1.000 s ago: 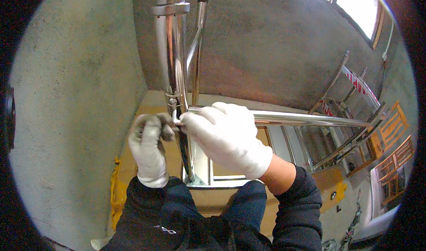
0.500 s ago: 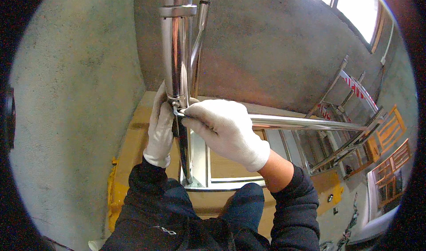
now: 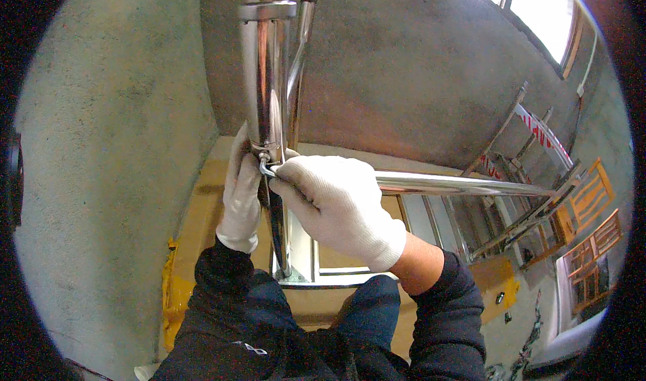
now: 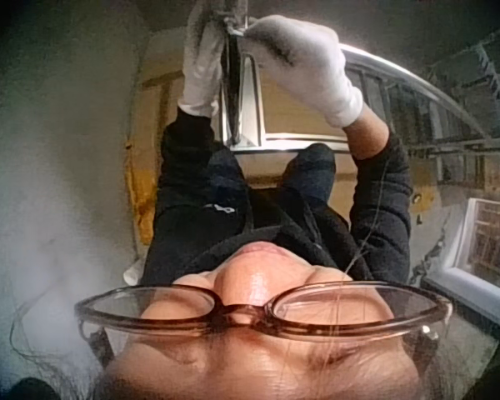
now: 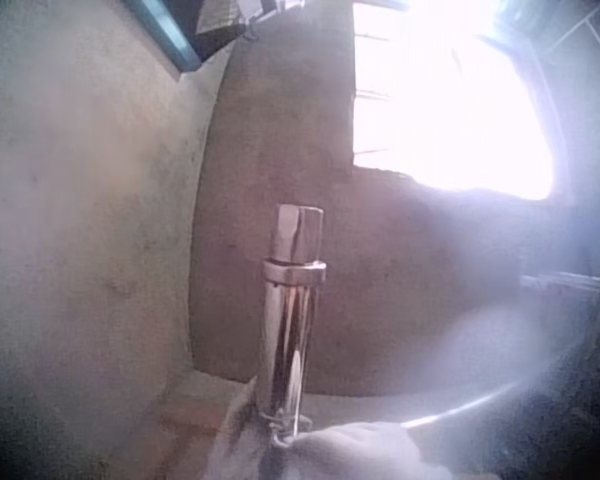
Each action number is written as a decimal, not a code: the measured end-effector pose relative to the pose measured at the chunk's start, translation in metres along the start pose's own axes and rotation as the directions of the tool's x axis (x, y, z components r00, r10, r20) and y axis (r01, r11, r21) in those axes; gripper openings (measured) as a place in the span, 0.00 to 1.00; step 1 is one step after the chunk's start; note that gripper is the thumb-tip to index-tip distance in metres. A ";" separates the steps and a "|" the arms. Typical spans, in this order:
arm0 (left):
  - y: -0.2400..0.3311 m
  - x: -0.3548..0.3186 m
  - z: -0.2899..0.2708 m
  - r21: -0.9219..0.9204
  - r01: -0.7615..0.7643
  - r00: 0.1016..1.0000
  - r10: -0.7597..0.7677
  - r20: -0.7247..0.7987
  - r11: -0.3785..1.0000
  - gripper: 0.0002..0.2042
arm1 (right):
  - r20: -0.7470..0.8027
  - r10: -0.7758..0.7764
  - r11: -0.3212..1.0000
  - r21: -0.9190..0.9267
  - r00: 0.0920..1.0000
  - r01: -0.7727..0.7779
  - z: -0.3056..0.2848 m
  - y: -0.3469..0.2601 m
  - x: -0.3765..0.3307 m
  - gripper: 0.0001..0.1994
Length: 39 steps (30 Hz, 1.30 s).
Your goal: The person assembles a metal frame by attaching metal poles and tightening screws with a screwdriver. They handle screws, nuts, and metal poles, securing the joints of the frame.
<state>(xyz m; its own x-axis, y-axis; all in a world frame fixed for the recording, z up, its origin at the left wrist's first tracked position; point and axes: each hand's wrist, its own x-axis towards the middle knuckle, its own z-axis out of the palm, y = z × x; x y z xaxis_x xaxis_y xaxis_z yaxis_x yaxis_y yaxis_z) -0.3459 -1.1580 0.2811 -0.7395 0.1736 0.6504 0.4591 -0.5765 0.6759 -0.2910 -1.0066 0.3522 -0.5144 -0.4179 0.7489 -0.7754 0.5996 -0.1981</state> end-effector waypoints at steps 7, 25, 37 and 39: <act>0.004 0.003 0.000 0.057 -0.039 0.999 0.039 -0.011 0.998 0.35 | 0.001 0.124 0.987 0.102 0.992 -0.124 0.004 -0.004 0.000 0.05; 0.000 0.000 0.003 0.043 -0.055 0.998 0.056 -0.013 0.998 0.42 | 0.042 0.030 0.984 -0.175 0.999 -0.022 -0.001 0.006 -0.004 0.04; -0.006 -0.001 0.001 0.049 -0.074 0.996 0.076 -0.037 0.996 0.40 | 0.185 0.063 0.995 0.061 0.981 -0.075 -0.003 -0.006 -0.005 0.07; -0.004 -0.002 -0.001 0.059 -0.066 0.998 0.067 -0.022 0.996 0.39 | 0.124 0.054 0.996 0.066 0.991 -0.063 -0.004 -0.006 -0.004 0.07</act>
<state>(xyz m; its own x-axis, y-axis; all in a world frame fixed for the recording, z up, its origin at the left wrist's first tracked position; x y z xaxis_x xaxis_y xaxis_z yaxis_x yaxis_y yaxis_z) -0.3468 -1.1569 0.2771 -0.7175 0.1171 0.6867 0.5351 -0.5385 0.6509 -0.2831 -1.0056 0.3532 -0.5972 -0.4664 0.6526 -0.7640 0.5785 -0.2858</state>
